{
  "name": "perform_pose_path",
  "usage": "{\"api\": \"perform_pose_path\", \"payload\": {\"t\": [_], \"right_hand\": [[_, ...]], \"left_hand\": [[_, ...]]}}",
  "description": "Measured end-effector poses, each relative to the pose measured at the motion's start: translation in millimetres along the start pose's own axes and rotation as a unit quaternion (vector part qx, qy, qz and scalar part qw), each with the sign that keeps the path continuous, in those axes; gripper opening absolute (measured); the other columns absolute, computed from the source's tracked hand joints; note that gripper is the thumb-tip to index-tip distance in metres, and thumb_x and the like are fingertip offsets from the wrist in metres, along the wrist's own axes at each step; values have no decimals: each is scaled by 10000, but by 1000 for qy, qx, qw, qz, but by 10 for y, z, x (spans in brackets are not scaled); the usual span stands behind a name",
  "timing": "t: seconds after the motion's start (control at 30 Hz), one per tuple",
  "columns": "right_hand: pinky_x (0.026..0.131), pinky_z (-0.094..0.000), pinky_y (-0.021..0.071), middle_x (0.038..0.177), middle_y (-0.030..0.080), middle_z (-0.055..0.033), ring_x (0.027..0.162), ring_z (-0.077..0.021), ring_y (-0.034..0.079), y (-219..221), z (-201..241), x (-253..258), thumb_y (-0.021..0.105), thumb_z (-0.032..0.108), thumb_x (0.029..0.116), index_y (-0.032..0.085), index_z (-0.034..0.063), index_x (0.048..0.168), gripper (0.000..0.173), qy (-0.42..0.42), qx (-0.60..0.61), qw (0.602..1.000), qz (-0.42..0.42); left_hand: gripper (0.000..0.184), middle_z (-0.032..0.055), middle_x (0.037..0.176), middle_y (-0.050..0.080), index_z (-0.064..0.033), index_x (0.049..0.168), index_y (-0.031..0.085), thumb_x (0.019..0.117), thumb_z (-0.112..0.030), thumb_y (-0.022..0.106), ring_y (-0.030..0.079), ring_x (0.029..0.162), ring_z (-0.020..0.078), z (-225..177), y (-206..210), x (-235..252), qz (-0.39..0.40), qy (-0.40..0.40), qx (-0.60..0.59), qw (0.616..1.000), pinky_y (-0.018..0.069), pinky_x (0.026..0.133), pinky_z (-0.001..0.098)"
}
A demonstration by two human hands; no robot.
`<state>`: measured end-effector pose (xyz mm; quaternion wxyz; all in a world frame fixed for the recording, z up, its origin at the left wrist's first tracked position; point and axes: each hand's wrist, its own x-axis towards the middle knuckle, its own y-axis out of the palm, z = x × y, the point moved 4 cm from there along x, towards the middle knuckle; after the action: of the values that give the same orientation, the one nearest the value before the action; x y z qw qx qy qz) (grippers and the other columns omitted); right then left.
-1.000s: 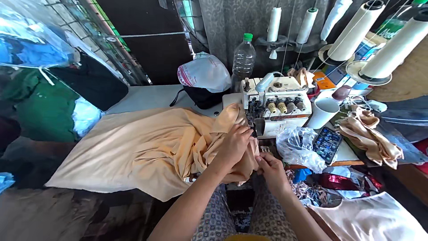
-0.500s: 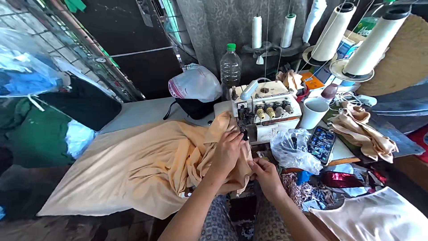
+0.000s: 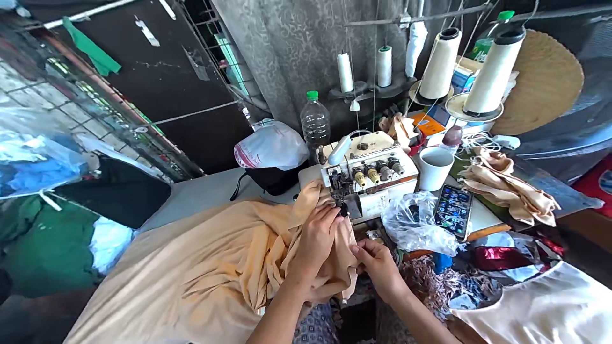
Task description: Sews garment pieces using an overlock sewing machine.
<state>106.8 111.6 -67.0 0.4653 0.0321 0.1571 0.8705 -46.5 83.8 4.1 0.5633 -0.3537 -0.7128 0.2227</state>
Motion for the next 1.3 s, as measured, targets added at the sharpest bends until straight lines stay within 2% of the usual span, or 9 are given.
{"api": "perform_pose_path", "payload": {"t": [0.07,0.23,0.37,0.47,1.0,1.1,1.17,1.3], "right_hand": [[577,-242,552,774,663,-43,600,-94,614,3,-11,-2,631,92,993,681,2,917,127,0,7,1000,4],[578,-239,551,788,673,-45,603,-92,617,-4,-7,-21,627,92,996,687,4,930,126,3,4,1000,5],[587,-243,558,777,671,-37,610,-92,624,-27,-23,-23,636,100,988,686,6,921,126,-2,3,1000,2],[592,-250,561,771,667,-32,613,-89,624,-37,-35,-19,636,117,991,689,9,928,136,-6,-3,1000,1],[590,-248,561,771,669,-38,615,-98,629,-16,-23,10,637,114,993,687,9,918,138,1,4,1000,1],[591,-248,561,768,662,-37,611,-95,624,-21,-27,1,634,113,996,678,9,920,136,3,0,1000,1],[591,-243,557,773,662,-33,614,-90,623,-28,-17,-7,631,119,998,680,12,927,138,2,-4,1000,3],[593,-238,555,777,664,-33,619,-85,623,-41,1,-21,626,118,996,681,10,939,134,-8,-4,1000,4]], "left_hand": [[201,133,1111,752,-8,1071,753,956,-157,681,721,1066,289,8,0,-19,-10,-13,-13,1000,577,950,404],[228,140,1169,751,-5,1041,788,977,-160,632,701,1154,307,8,26,-67,-22,22,-8,999,543,1022,407],[227,157,1204,737,10,1072,781,977,-120,621,686,1184,321,-34,-40,-29,25,0,-11,1000,529,1043,435],[222,158,1202,738,8,1072,782,979,-107,616,688,1183,318,-26,-55,2,43,-8,-13,999,527,1046,440],[184,149,1193,742,-1,1057,783,957,-96,662,691,1179,304,67,-32,51,27,-30,-48,998,529,1046,430],[223,157,1240,721,8,1137,758,973,-81,637,668,1212,321,32,-25,35,42,-36,-37,998,514,1060,452],[284,171,1327,677,22,1235,713,1002,-88,593,617,1279,348,-55,-24,6,81,-53,-7,995,472,1098,483],[456,165,1507,538,7,1429,571,1051,-236,497,468,1423,388,-191,40,-124,146,-70,104,981,384,1157,530]]}}
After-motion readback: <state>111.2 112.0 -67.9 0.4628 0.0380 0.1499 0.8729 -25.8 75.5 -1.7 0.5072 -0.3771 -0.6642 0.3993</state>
